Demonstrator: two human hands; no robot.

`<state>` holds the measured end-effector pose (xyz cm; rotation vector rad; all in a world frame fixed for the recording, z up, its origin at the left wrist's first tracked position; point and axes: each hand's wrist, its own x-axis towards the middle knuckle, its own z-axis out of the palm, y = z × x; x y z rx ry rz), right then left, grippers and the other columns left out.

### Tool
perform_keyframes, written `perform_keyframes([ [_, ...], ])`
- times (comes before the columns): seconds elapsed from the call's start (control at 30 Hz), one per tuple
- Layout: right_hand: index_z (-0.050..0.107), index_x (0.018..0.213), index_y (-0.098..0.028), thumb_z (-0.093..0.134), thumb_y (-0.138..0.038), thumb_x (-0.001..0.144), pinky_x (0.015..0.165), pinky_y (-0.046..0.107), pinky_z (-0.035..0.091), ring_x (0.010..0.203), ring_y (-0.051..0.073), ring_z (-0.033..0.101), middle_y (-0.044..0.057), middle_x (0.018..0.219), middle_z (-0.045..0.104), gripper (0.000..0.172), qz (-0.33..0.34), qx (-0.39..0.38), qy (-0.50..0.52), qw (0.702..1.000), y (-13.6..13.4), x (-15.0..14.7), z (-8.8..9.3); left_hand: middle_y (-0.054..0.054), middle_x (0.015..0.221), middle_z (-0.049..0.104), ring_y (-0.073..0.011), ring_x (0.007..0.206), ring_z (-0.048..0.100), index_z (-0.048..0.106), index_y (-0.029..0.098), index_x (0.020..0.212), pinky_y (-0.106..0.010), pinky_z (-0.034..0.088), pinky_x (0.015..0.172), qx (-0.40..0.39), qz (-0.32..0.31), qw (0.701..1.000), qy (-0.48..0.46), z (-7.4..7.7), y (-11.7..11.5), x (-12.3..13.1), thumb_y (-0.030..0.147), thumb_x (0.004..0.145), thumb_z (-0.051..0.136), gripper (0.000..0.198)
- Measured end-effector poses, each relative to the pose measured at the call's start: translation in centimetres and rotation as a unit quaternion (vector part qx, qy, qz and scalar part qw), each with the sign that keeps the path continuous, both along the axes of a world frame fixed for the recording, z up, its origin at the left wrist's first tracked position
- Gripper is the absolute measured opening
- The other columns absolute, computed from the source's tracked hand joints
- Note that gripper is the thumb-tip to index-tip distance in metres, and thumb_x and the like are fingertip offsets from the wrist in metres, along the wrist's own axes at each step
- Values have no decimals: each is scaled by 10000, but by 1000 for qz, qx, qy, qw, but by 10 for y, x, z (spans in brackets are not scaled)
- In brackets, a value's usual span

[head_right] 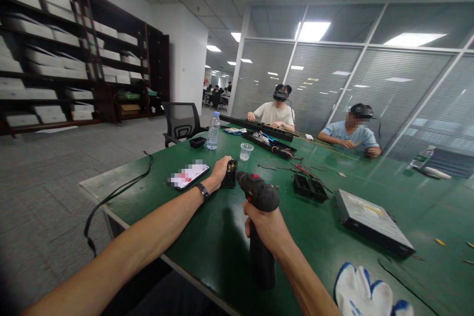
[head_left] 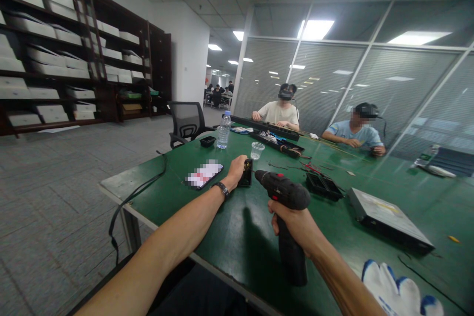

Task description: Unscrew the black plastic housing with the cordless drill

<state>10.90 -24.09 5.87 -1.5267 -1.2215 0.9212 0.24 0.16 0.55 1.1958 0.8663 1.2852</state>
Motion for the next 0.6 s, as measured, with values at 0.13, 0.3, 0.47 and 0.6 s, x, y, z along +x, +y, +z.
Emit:
perform_keyframes([
  [0.13, 624, 726, -247, 716, -480, 766, 471, 289, 389, 402, 153, 496, 5, 447, 617, 254, 0, 11, 1, 1000, 0, 0, 0, 6, 733, 580, -185, 719, 565, 579, 233, 779, -291, 458, 652, 2, -4, 1000, -2, 0, 1, 0, 466, 897, 560, 261],
  [0.3, 635, 734, -243, 719, -507, 766, 478, 291, 394, 406, 152, 495, 10, 450, 627, 279, 0, 15, -6, 1000, 0, 1, -2, 3, 745, 584, -188, 728, 570, 575, 234, 776, -293, 451, 647, 11, -3, 1000, 2, -1, 3, 0, 458, 889, 568, 252],
  [0.47, 636, 743, -238, 707, -505, 767, 474, 287, 386, 400, 155, 485, 16, 435, 613, 277, -7, 17, -7, 1000, 1, 1, -4, 1, 756, 599, -188, 727, 577, 596, 234, 802, -289, 461, 650, -5, -7, 1000, 1, -1, 1, 0, 459, 894, 560, 246],
  [0.6, 605, 721, -248, 710, -508, 749, 487, 284, 382, 410, 148, 471, 14, 438, 599, 282, 2, 15, -16, 1000, -1, -3, 3, 7, 755, 587, -184, 723, 575, 580, 236, 797, -288, 469, 656, -4, -6, 1000, 1, 0, 0, 0, 456, 889, 562, 239],
])
